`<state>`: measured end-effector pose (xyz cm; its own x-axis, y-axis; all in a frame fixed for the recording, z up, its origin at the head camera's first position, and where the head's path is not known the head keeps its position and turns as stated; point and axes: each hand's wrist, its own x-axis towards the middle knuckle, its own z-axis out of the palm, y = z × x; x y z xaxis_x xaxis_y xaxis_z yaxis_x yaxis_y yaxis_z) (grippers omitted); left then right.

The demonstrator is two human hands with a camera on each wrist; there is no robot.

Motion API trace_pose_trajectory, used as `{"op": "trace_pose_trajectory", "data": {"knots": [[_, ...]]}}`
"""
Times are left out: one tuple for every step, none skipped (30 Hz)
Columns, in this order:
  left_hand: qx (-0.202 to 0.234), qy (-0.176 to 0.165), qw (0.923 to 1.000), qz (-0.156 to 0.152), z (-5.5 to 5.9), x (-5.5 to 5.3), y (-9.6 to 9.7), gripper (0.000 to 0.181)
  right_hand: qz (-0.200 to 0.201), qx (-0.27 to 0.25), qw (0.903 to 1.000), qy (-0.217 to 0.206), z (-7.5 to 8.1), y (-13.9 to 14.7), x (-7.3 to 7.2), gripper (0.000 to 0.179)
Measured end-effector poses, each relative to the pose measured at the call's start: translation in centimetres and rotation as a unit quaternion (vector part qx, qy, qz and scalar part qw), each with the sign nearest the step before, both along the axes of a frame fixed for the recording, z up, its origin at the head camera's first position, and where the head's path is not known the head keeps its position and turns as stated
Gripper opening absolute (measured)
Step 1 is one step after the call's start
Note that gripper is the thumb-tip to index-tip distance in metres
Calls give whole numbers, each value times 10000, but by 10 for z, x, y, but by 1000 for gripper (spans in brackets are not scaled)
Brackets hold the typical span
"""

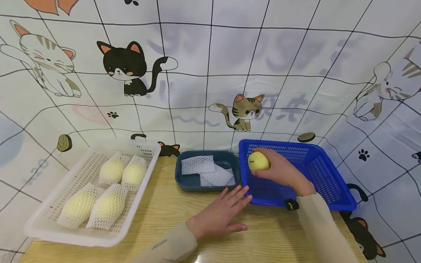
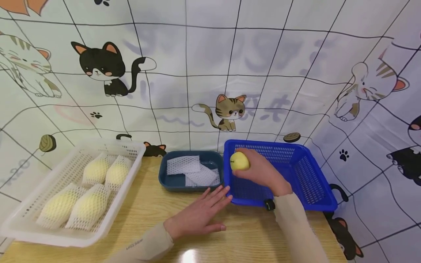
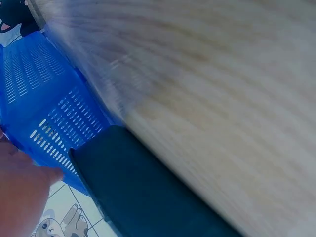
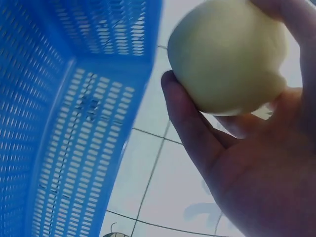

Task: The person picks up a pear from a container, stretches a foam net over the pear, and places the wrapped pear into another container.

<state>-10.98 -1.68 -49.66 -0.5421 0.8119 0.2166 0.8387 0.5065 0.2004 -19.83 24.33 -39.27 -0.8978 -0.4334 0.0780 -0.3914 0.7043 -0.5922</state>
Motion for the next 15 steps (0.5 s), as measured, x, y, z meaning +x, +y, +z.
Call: {"op": "trace_pose_trajectory", "data": {"knots": [[86, -10, 10000, 19, -2, 0, -2, 85, -72, -39, 10000, 46, 1, -1, 4, 79], [184, -16, 9998, 42, -3, 1, -4, 84, -135, -65, 9999, 83, 2, -3, 7, 81], [295, -9, 9995, 81, -4, 1, -7, 83, -196, -92, 9997, 135, 3, -5, 11, 81], [431, -5, 9990, 141, -5, 2, -11, 81, -269, -98, 9994, 188, 4, -6, 15, 82], [571, -23, 9981, 235, -4, 2, -16, 78, -326, -146, 9991, 214, 5, -9, 20, 82], [753, -81, 9965, 348, -3, 3, -21, 75, -393, -212, 9988, 216, 6, -11, 25, 83], [965, -159, 9941, 476, -2, 4, -26, 71, -453, -278, 9983, 226, 7, -14, 30, 83], [1195, -237, 9907, 611, 0, 5, -32, 68, -488, -362, 9979, 222, 8, -16, 34, 83], [1446, -323, 9861, 752, 2, 5, -38, 64, -520, -471, 9973, 201, 9, -18, 39, 82], [1716, -399, 9805, 874, 4, 5, -44, 61, -537, -599, 9966, 152, 9, -21, 43, 81], [1979, -512, 9739, 989, 6, 5, -50, 58, -531, -758, 9957, 97, 9, -24, 48, 80], [2234, -611, 9667, 1089, 8, 5, -55, 56, -521, -907, 9945, 45, 9, -26, 52, 78], [2434, -679, 9602, 1188, 9, 5, -61, 54, -489, -1039, 9934, 3, 9, -29, 56, 76], [2614, -752, 9539, 1268, 11, 5, -66, 52, -432, -1183, 9920, -38, 8, -32, 59, 75], [2774, -810, 9480, 1336, 12, 5, -71, 52, -372, -1322, 9905, -79, 7, -34, 62, 73]]}}
